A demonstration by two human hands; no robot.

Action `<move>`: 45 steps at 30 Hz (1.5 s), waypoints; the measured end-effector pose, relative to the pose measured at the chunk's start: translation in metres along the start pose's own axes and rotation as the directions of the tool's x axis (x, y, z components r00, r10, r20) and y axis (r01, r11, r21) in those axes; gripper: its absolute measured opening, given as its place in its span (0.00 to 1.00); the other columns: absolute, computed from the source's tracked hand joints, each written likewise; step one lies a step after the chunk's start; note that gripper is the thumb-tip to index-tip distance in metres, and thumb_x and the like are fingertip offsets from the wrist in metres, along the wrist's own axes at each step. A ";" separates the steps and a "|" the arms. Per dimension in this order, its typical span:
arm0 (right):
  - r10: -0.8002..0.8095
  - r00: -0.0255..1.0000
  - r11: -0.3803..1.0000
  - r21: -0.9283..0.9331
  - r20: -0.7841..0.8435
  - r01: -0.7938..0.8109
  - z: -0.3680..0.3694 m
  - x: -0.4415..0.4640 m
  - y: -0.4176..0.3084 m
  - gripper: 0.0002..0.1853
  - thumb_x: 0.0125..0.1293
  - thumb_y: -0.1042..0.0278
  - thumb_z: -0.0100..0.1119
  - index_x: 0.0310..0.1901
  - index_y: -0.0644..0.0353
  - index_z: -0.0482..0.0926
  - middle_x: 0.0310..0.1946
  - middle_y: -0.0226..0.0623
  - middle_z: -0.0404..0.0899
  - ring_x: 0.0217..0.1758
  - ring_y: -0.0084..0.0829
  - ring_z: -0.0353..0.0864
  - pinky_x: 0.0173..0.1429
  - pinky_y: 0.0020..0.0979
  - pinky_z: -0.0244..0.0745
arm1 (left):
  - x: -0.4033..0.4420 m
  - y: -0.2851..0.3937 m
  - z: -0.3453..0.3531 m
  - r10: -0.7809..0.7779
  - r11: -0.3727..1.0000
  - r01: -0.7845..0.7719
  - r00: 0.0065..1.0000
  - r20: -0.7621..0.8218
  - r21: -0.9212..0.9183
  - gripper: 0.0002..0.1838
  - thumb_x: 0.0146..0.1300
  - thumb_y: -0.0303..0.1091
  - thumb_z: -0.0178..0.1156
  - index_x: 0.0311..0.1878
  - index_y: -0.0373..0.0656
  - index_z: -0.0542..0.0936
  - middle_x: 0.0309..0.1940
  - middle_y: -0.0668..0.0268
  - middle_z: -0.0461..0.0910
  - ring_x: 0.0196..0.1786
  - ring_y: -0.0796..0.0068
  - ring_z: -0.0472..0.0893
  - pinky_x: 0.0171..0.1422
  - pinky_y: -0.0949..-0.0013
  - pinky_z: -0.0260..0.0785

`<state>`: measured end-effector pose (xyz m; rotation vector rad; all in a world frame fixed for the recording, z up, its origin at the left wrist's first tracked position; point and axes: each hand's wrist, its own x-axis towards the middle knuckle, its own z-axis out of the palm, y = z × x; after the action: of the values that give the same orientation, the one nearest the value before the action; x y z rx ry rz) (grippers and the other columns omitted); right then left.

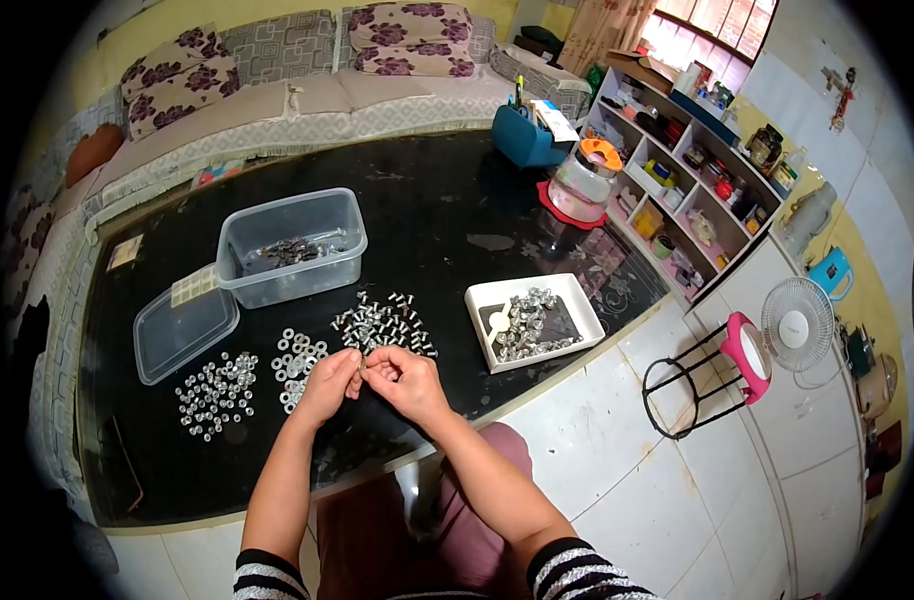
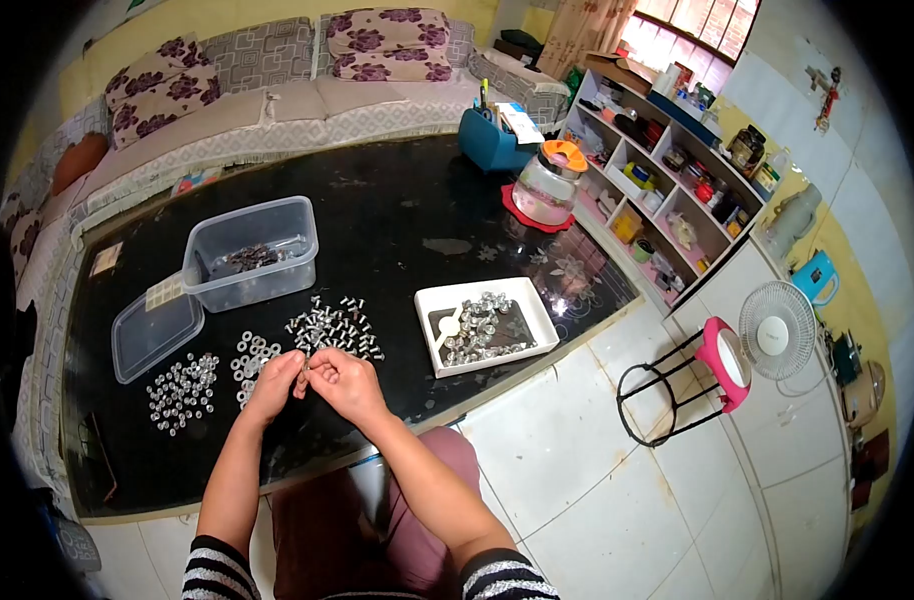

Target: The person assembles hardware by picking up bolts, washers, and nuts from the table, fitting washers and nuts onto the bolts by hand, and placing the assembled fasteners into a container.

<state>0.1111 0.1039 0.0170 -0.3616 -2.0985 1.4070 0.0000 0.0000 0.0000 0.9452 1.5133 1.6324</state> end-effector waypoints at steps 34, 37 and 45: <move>-0.034 0.999 0.995 -0.099 -0.004 0.033 0.001 -0.002 -0.006 0.06 0.53 0.73 0.58 0.32 0.64 0.76 0.26 0.40 0.78 0.26 0.29 0.78 0.31 0.25 0.73 | -0.003 0.007 0.006 0.041 0.912 0.022 0.989 -0.144 0.410 0.18 0.64 0.40 0.43 0.22 0.39 0.70 0.12 0.71 0.67 0.17 0.85 0.66 0.21 0.79 0.57; -0.043 0.999 0.997 -0.067 -0.018 0.041 0.002 -0.002 -0.005 0.06 0.53 0.73 0.57 0.32 0.64 0.76 0.26 0.39 0.78 0.26 0.28 0.78 0.31 0.25 0.73 | -0.003 0.010 0.008 0.040 0.941 0.018 0.986 -0.162 0.338 0.19 0.63 0.41 0.43 0.21 0.39 0.70 0.13 0.71 0.67 0.16 0.85 0.65 0.21 0.78 0.57; -0.033 0.999 0.998 -0.055 -0.009 0.032 0.000 -0.002 -0.006 0.05 0.53 0.74 0.57 0.32 0.64 0.76 0.25 0.35 0.77 0.25 0.23 0.76 0.30 0.22 0.71 | -0.002 0.007 0.005 -0.011 0.971 0.027 0.998 -0.065 0.239 0.15 0.63 0.41 0.43 0.27 0.41 0.69 0.17 0.71 0.68 0.19 0.85 0.65 0.24 0.80 0.59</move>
<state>0.1136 0.1006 0.0214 -0.3538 -2.1293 1.3282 0.0052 0.0004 0.0075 1.0110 1.7878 1.5011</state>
